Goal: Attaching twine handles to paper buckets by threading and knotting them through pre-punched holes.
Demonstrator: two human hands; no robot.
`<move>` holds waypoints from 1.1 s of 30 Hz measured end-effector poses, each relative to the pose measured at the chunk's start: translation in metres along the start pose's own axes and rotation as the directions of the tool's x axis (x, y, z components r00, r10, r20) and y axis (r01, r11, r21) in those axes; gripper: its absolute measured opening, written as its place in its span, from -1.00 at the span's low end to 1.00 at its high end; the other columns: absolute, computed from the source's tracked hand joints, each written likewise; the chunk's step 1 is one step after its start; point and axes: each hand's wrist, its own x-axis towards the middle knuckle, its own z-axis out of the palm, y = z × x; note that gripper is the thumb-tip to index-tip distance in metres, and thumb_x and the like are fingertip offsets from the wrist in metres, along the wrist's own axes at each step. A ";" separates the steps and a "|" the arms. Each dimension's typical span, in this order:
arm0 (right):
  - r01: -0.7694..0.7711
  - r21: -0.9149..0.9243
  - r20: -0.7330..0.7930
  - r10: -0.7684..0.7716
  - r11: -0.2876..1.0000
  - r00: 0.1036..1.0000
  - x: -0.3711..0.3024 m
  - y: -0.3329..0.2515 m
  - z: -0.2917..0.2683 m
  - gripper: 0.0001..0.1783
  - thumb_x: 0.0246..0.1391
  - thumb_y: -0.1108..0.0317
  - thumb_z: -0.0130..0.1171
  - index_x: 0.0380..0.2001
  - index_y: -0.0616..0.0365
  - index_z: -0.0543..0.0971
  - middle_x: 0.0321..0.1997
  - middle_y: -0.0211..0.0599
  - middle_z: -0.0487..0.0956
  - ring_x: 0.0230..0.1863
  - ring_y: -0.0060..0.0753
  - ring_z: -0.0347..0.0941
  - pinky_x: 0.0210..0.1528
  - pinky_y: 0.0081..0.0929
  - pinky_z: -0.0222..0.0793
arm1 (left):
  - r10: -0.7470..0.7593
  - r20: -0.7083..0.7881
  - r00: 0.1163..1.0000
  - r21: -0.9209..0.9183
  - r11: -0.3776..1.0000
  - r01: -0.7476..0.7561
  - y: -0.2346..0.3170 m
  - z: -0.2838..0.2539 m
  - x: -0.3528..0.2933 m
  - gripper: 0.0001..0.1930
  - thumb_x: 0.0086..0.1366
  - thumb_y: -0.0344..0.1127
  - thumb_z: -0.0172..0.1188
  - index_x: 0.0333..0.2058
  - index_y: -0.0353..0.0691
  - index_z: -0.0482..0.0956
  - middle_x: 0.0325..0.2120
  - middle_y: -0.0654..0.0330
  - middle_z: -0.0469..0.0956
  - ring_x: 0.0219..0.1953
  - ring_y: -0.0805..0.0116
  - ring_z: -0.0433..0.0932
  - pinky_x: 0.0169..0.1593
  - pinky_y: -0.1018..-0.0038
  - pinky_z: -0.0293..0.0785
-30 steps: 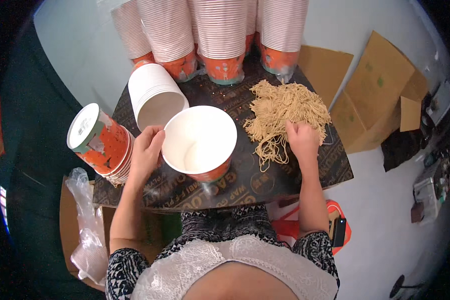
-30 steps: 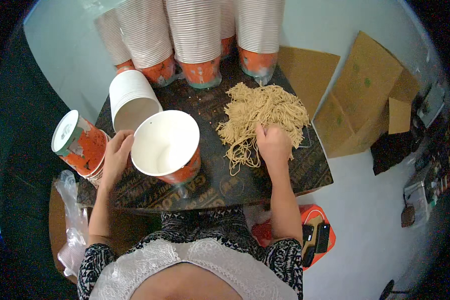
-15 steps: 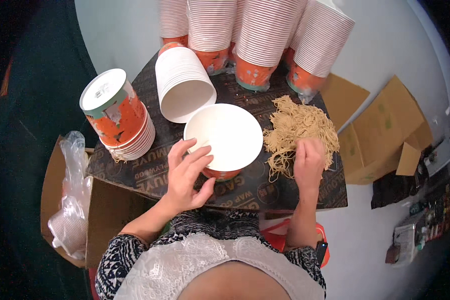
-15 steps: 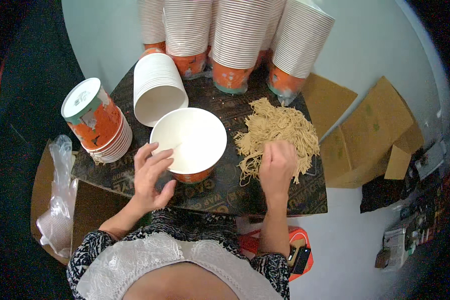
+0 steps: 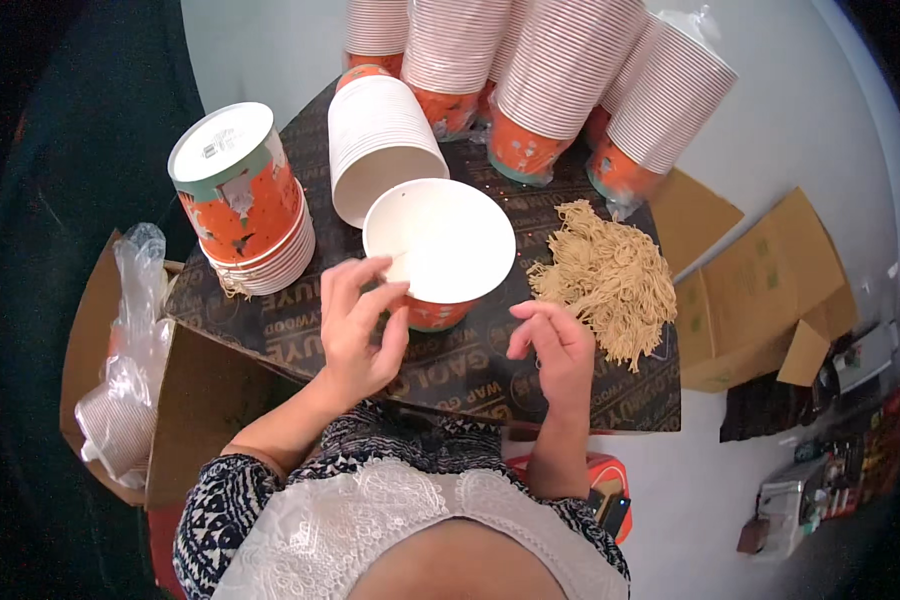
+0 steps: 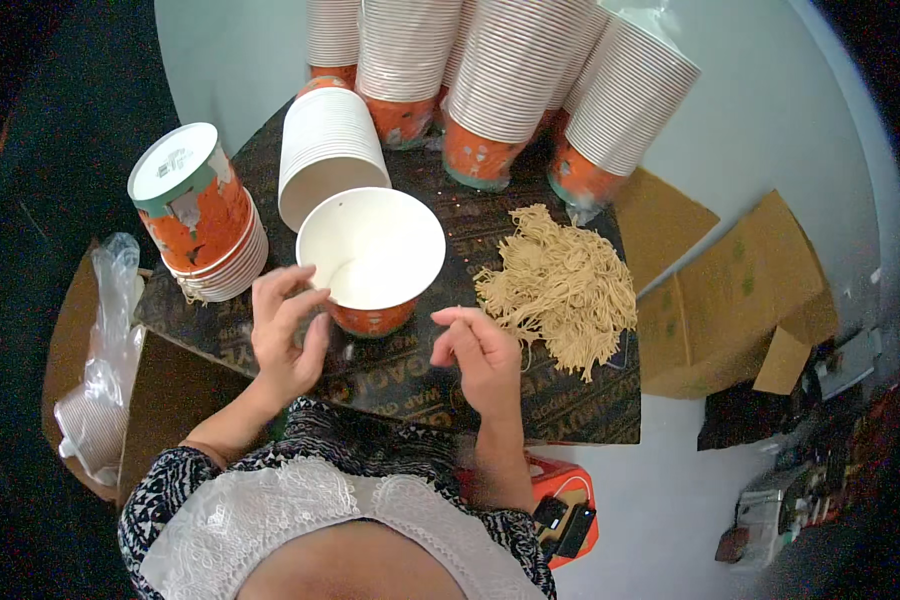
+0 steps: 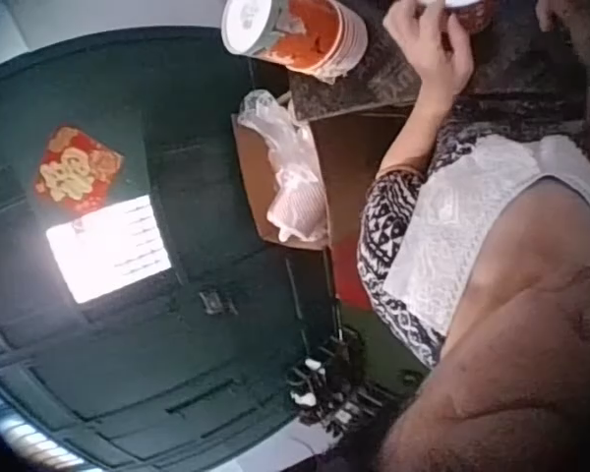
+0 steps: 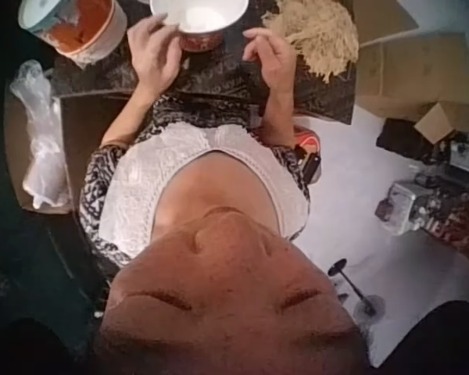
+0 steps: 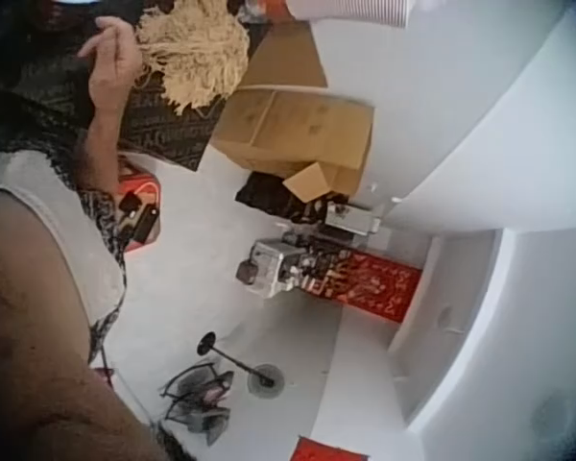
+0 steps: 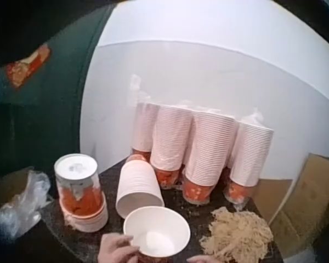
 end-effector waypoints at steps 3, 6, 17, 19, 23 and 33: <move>-0.018 -0.082 0.124 0.028 0.997 0.992 -0.007 0.001 0.001 -0.74 0.32 0.45 -0.04 -0.05 0.27 0.57 -0.55 -0.44 0.52 -0.57 -0.74 0.37 -0.54 -0.70 0.25 | 0.020 0.033 0.999 -0.294 0.956 -0.009 0.007 0.000 -0.006 -0.83 0.04 -0.63 0.20 -0.35 -0.31 0.57 -0.44 0.00 0.57 -0.45 0.10 0.54 -0.37 0.36 0.44; -0.068 -0.154 0.218 0.101 0.986 0.971 -0.012 -0.009 0.006 -0.74 0.28 0.48 -0.01 -0.03 0.24 0.58 -0.53 -0.46 0.52 -0.58 -0.77 0.35 -0.53 -0.68 0.27 | -0.114 0.326 0.938 -0.456 0.850 0.262 0.015 -0.001 -0.019 -0.93 0.16 -0.58 0.14 -0.41 -0.34 0.59 -0.57 0.04 0.53 -0.55 0.18 0.55 -0.45 0.39 0.42; 0.374 -0.549 0.500 -0.064 0.748 0.863 -0.026 0.000 0.007 -0.91 0.13 0.45 0.16 -0.27 0.11 0.58 -0.52 -0.07 0.56 -0.50 -0.04 0.54 -0.49 -0.28 0.40 | -0.317 0.914 0.252 -0.203 0.180 0.963 0.025 0.017 -0.024 -0.43 0.52 0.05 -0.19 -0.31 -0.39 0.57 -0.52 0.15 0.55 -0.54 0.41 0.54 -0.43 0.53 0.48; 0.372 -0.512 0.473 -0.108 0.774 0.875 -0.027 0.001 0.010 -0.85 0.12 0.47 0.16 -0.22 0.11 0.59 -0.53 -0.09 0.56 -0.51 -0.06 0.54 -0.49 -0.27 0.40 | -0.337 0.911 0.238 -0.174 0.208 0.963 0.026 0.022 -0.026 -0.44 0.52 0.05 -0.18 -0.30 -0.39 0.57 -0.48 0.14 0.57 -0.50 0.41 0.56 -0.38 0.52 0.50; 0.387 -0.467 0.546 -0.085 0.795 0.833 -0.031 -0.005 0.010 -0.66 0.07 0.49 0.16 -0.04 0.10 0.56 -0.42 -0.10 0.61 -0.44 -0.03 0.57 -0.42 -0.24 0.47 | -0.252 0.945 0.206 -0.200 0.051 0.979 0.023 0.031 -0.032 -0.51 0.48 0.00 -0.03 -0.35 -0.40 0.56 -0.36 0.13 0.60 -0.40 0.44 0.57 -0.29 0.52 0.53; 0.429 -0.427 0.617 -0.090 0.796 0.782 -0.031 0.005 0.001 -0.74 0.08 0.48 0.17 -0.12 0.14 0.61 -0.38 -0.14 0.63 -0.37 -0.08 0.57 -0.28 -0.24 0.47 | -0.277 0.891 0.360 -0.417 -0.183 0.890 0.021 0.042 -0.038 -0.80 0.40 -0.34 0.11 -0.29 -0.38 0.59 -0.29 0.17 0.62 -0.21 0.48 0.56 -0.08 0.55 0.46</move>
